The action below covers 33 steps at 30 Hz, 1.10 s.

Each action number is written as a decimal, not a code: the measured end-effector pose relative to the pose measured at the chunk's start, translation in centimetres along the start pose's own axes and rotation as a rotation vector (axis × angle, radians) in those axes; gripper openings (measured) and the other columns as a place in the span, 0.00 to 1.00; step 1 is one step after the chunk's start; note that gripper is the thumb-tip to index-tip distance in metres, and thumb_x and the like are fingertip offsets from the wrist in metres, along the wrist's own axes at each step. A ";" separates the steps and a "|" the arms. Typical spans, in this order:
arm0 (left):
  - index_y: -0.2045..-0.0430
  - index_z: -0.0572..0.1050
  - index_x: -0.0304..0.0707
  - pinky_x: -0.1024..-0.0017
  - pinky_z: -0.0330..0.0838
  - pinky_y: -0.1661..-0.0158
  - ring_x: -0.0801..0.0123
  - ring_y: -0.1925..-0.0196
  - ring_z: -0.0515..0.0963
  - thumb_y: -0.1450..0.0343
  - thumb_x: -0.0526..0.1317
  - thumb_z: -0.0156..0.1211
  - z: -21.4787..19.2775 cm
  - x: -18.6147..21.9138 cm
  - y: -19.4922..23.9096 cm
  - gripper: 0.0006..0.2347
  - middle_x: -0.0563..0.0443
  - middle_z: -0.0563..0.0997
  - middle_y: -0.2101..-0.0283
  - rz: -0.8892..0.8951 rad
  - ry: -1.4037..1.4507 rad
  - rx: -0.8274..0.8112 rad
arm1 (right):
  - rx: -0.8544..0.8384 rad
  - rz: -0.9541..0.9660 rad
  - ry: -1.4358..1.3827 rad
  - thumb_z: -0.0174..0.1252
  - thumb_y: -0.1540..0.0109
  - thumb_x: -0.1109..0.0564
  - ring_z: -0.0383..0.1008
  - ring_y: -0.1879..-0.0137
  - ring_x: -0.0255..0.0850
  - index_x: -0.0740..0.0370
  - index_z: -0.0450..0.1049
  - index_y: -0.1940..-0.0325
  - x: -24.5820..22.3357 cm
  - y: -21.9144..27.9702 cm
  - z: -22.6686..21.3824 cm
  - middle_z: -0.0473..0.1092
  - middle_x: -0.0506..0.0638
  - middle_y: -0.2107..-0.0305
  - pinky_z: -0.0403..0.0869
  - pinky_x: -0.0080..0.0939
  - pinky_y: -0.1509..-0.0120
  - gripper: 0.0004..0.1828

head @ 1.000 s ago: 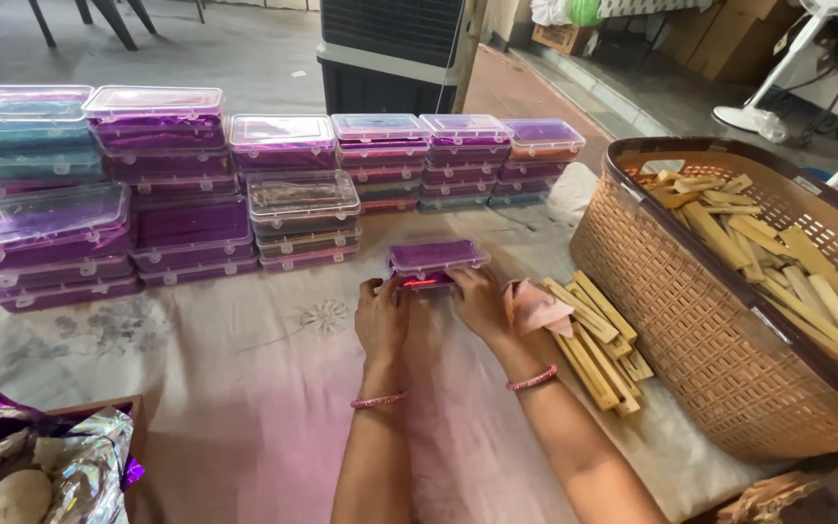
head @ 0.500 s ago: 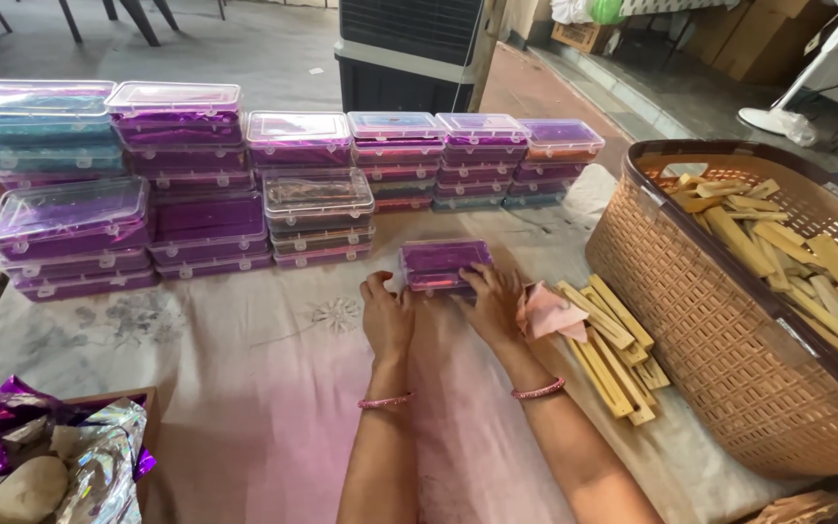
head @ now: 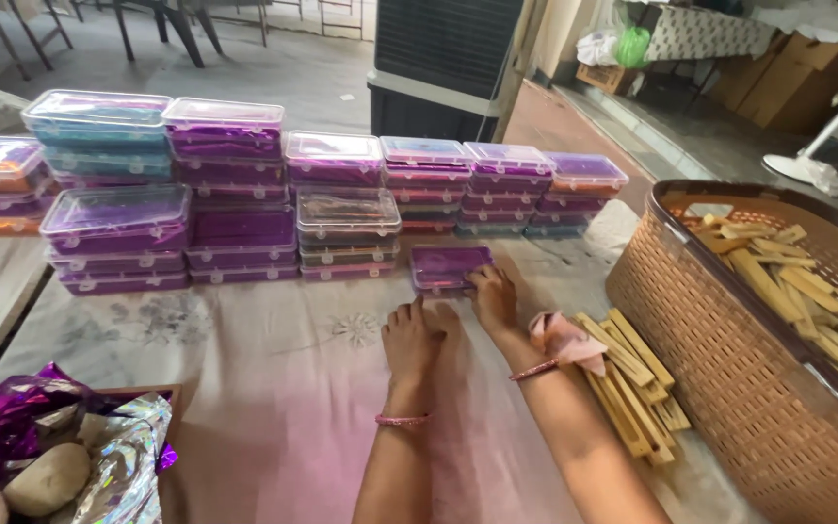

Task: Wrapping wooden sticks in foil and organizing them into containers.

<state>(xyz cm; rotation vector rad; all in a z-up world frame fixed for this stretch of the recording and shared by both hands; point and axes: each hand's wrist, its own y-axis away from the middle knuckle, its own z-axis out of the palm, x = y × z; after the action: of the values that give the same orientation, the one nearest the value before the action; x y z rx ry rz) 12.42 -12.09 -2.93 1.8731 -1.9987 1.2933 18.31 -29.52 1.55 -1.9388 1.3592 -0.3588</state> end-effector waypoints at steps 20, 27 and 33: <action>0.51 0.78 0.47 0.53 0.68 0.48 0.53 0.44 0.74 0.41 0.50 0.73 -0.7 -0.2 0.2 0.24 0.47 0.77 0.47 0.033 -0.063 -0.100 | -0.467 -0.115 0.657 0.63 0.45 0.50 0.65 0.33 0.51 0.47 0.65 0.31 -2.6 -7.3 -6.8 0.63 0.53 0.34 0.65 0.74 0.37 0.37; 0.49 0.78 0.52 0.53 0.67 0.45 0.52 0.42 0.73 0.39 0.51 0.71 -0.3 -0.4 0.0 0.23 0.49 0.78 0.46 0.020 -0.102 -0.079 | -0.656 0.282 0.303 0.68 0.45 0.36 0.77 0.44 0.56 0.46 0.69 0.33 6.3 2.7 -19.2 0.76 0.57 0.50 0.74 0.55 0.40 0.38; 0.44 0.74 0.48 0.52 0.60 0.40 0.49 0.34 0.65 0.37 0.58 0.68 -3.1 1.8 0.3 0.29 0.45 0.70 0.36 0.057 -0.166 -0.231 | -0.824 0.491 0.551 0.72 0.50 0.31 0.77 0.44 0.53 0.54 0.69 0.36 9.9 13.7 -21.7 0.77 0.58 0.52 0.69 0.62 0.35 0.46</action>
<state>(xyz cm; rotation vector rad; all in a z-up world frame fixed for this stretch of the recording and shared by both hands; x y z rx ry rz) 10.37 -11.59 -0.02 1.8796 -2.1881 0.8983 -0.19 -49.55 5.34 -2.0831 2.5867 -0.0809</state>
